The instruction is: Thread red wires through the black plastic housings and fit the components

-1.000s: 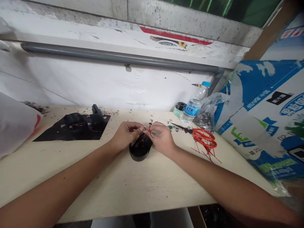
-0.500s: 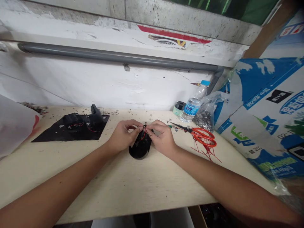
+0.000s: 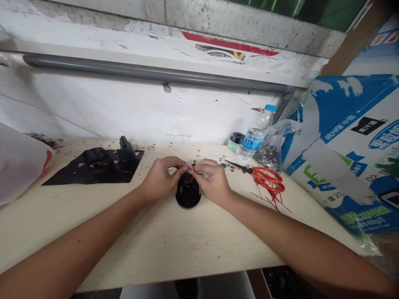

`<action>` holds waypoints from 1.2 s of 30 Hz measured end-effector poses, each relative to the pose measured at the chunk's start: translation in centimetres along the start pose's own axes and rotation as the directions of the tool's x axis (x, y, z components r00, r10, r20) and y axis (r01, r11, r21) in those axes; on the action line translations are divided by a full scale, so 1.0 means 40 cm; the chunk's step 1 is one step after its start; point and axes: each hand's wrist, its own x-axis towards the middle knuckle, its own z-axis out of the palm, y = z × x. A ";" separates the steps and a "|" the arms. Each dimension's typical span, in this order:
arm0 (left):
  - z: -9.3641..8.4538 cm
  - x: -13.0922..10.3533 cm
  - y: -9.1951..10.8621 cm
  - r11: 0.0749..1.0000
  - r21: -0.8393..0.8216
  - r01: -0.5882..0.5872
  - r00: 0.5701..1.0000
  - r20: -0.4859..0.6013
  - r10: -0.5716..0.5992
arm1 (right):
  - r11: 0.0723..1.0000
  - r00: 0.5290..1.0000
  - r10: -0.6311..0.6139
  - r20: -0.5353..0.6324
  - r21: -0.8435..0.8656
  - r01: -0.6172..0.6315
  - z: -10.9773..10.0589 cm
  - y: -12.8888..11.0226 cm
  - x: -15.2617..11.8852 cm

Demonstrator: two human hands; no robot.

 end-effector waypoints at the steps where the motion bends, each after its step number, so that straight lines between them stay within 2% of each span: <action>1: -0.001 0.001 0.001 1.000 0.002 -0.007 1.000 0.000 0.007 | 1.000 1.000 -0.004 0.004 -0.006 0.004 0.000 -0.001 0.000; 8: -0.004 0.005 0.007 1.000 0.007 0.019 1.000 0.014 -0.019 | 1.000 1.000 0.017 0.000 0.003 -0.017 0.000 -0.005 -0.001; 18: -0.002 0.002 -0.001 0.999 0.041 -0.008 1.000 0.017 0.007 | 0.999 1.000 0.002 0.028 -0.050 0.000 -0.002 -0.010 -0.001; 26: 0.000 0.002 -0.001 1.000 0.005 0.014 1.000 0.024 -0.014 | 0.999 0.999 0.016 0.033 -0.034 -0.015 -0.004 -0.009 -0.002; 36: 0.000 0.004 -0.002 0.995 0.092 -0.028 0.999 0.036 0.025 | 0.995 0.999 0.009 0.043 -0.100 -0.004 -0.002 -0.014 -0.007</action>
